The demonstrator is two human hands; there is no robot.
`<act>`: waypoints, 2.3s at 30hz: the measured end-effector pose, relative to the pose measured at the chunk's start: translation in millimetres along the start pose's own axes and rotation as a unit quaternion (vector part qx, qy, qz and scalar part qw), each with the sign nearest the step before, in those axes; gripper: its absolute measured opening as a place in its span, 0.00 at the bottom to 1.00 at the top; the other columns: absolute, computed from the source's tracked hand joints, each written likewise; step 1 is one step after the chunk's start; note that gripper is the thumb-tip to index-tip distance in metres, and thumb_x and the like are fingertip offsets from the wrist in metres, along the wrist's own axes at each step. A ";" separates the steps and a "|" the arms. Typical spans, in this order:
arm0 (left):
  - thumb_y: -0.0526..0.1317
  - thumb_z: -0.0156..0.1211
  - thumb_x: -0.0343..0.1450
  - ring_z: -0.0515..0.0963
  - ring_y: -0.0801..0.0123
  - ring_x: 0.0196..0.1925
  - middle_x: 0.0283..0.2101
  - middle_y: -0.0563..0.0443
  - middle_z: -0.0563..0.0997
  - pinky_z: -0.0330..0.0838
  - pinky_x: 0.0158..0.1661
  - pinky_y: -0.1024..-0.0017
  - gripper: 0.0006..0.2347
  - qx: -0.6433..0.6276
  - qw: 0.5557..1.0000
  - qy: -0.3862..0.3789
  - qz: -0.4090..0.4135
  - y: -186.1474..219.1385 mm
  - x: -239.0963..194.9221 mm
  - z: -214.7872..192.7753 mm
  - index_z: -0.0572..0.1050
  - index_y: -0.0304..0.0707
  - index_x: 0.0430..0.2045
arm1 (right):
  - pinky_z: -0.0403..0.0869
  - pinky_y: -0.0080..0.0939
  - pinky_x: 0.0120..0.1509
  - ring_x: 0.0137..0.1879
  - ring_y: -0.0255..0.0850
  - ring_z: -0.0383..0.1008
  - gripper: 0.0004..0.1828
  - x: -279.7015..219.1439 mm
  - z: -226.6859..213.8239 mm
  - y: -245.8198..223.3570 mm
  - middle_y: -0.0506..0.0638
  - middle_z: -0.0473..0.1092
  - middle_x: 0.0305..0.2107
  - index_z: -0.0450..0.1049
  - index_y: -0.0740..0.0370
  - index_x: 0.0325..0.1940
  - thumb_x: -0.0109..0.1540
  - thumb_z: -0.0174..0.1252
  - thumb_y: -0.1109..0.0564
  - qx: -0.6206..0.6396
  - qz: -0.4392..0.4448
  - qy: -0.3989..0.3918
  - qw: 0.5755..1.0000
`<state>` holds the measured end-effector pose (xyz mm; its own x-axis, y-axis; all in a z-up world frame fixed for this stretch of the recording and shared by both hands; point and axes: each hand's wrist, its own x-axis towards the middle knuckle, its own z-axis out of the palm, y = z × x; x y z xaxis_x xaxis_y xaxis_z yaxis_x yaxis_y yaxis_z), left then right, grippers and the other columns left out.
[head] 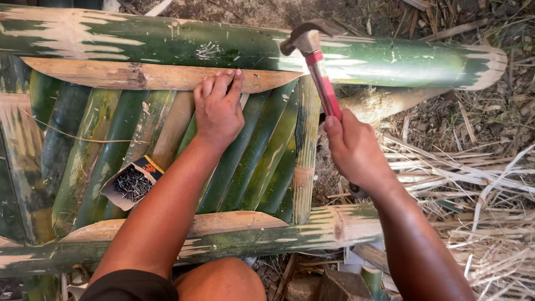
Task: The person assembles a bamboo structure by cutting bamboo strips with a hand saw and securing them to a frame using a hammer and nails. The person repeatedly saws strips to size and hammers nails to attach them to the bamboo frame.
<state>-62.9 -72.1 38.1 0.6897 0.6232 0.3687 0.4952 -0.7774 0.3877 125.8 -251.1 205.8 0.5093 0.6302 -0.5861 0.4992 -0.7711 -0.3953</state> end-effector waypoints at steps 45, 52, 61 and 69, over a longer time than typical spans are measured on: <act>0.38 0.72 0.60 0.73 0.53 0.48 0.38 0.52 0.75 0.66 0.41 0.53 0.08 -0.097 0.987 -0.124 -0.020 -23.3 57.3 -26.1 0.80 0.43 0.29 | 0.68 0.44 0.30 0.24 0.46 0.67 0.18 -5.0 251.3 -59.2 0.53 0.64 0.23 0.64 0.64 0.44 0.72 0.49 0.45 0.424 -0.154 0.404 0.796; 0.39 0.73 0.58 0.73 0.54 0.48 0.38 0.53 0.76 0.66 0.42 0.52 0.09 -0.120 0.985 -0.117 -0.030 -22.8 58.0 -27.9 0.80 0.44 0.27 | 0.66 0.46 0.27 0.22 0.46 0.67 0.18 3.8 242.0 -56.4 0.52 0.64 0.19 0.66 0.63 0.42 0.72 0.46 0.46 0.413 -0.114 0.404 0.809; 0.39 0.73 0.60 0.72 0.54 0.48 0.38 0.53 0.76 0.65 0.41 0.53 0.09 -0.107 0.985 -0.124 -0.045 -20.3 59.1 -27.6 0.80 0.45 0.30 | 0.65 0.40 0.24 0.21 0.35 0.65 0.21 10.6 233.9 -52.9 0.46 0.64 0.18 0.68 0.64 0.38 0.71 0.49 0.42 0.336 -0.009 0.348 0.875; 0.37 0.73 0.60 0.72 0.54 0.49 0.39 0.53 0.77 0.65 0.42 0.53 0.09 -0.101 0.988 -0.109 -0.036 -19.5 52.2 -28.9 0.80 0.44 0.31 | 0.68 0.43 0.28 0.24 0.40 0.70 0.20 6.4 231.7 -53.2 0.53 0.68 0.20 0.71 0.64 0.41 0.72 0.48 0.44 0.218 -0.023 0.351 0.910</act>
<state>-51.8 -22.0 74.3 0.7643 0.6267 0.1522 0.4474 -0.6852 0.5748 -59.9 -227.2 59.1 0.8939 0.4475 -0.0262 0.2830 -0.6087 -0.7412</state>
